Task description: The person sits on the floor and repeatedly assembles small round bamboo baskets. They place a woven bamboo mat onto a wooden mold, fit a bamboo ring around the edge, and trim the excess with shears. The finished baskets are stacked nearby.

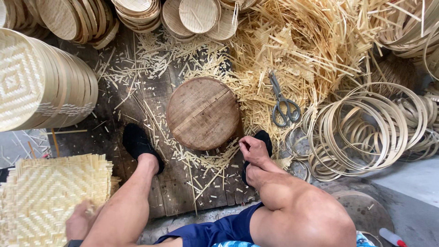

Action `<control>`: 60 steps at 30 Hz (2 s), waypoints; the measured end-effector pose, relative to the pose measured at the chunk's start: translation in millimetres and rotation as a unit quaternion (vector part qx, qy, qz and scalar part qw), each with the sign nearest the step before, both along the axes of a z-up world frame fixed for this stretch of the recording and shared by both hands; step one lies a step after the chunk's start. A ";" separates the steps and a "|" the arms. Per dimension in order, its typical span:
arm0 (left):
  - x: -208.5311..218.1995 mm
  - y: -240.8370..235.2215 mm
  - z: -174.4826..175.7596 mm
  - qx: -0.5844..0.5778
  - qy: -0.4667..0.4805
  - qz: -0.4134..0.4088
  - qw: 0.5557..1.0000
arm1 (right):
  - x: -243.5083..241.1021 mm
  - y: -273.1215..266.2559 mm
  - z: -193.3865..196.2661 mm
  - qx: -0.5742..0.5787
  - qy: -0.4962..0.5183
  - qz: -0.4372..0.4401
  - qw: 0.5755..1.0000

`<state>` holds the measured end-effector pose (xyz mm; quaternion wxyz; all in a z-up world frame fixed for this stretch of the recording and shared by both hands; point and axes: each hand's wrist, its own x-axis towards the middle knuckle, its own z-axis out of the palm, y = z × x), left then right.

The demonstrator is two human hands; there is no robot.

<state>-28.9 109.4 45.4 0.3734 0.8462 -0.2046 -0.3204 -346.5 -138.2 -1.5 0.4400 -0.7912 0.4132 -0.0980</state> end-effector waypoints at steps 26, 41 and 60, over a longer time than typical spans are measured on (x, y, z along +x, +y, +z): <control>-9.2 -17.5 59.2 -0.008 0.011 0.009 1.000 | -9.6 -10.4 -9.3 0.131 -0.058 -0.034 0.989; 46.7 -76.4 -4.1 -0.118 0.185 0.165 0.962 | 36.3 -107.6 1.5 0.306 -0.049 -0.137 0.941; 23.3 -60.3 -123.6 -0.111 0.189 0.236 0.947 | 89.9 -100.4 1.0 0.121 0.013 -0.146 0.982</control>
